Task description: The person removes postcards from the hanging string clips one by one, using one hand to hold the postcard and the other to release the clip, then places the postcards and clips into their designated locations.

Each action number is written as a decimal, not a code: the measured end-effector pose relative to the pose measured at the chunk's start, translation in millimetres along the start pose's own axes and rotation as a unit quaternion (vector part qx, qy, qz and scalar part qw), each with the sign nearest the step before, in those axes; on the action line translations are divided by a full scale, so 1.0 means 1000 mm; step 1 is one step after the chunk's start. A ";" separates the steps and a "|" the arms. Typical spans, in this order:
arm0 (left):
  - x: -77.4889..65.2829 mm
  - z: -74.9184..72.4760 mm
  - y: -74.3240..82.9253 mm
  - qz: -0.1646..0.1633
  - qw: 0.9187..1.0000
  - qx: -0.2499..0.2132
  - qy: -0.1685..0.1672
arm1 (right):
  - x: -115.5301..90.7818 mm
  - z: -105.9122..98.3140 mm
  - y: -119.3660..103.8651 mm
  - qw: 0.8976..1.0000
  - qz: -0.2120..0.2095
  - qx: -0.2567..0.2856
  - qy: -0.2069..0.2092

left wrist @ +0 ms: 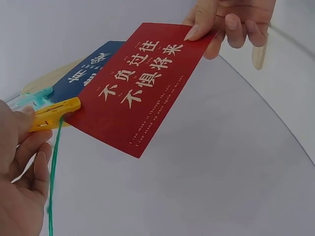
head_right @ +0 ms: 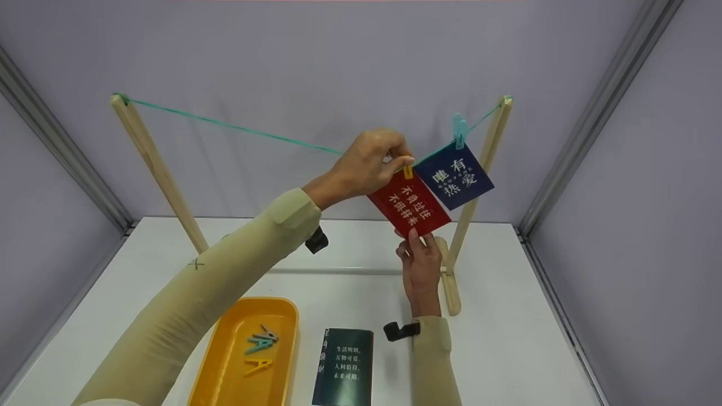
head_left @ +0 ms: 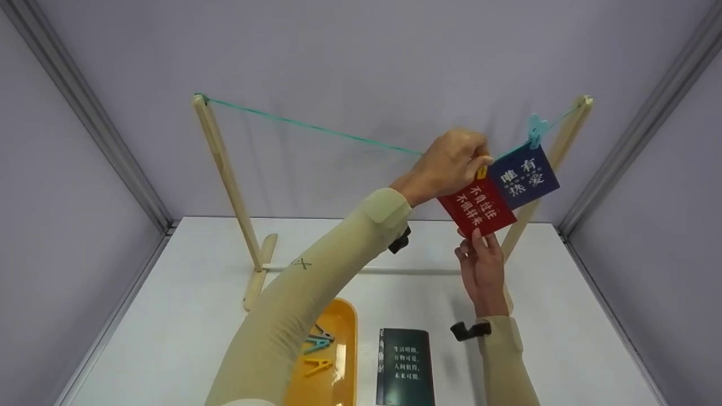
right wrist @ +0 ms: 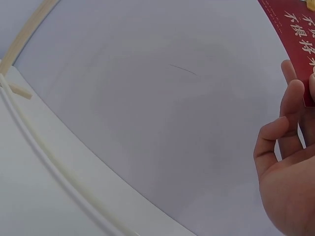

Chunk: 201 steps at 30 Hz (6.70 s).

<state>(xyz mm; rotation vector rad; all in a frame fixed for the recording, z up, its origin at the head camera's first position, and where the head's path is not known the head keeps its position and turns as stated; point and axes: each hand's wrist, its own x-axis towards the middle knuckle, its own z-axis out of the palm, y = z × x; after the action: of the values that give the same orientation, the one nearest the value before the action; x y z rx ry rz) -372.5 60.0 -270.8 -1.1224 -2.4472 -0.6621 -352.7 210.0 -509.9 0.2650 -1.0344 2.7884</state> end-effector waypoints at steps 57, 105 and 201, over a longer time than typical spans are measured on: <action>-0.076 -0.012 0.002 0.021 0.984 -0.112 0.137 | -0.047 -0.019 -0.009 0.994 0.080 -0.061 0.044; -0.295 0.002 -0.064 -0.167 0.967 -0.132 -0.143 | -0.087 -0.025 0.009 0.919 0.199 -0.333 -0.064; -0.407 0.063 -0.069 -0.249 0.930 -0.059 -0.265 | -0.100 -0.051 0.069 0.719 0.131 -0.662 -0.167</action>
<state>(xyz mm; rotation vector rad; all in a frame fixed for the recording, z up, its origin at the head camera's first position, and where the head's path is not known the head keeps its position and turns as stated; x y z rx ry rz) -183.4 -190.6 -546.4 -0.7850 -3.2535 -0.7269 -275.2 183.3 -613.5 0.4013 -2.9170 1.4289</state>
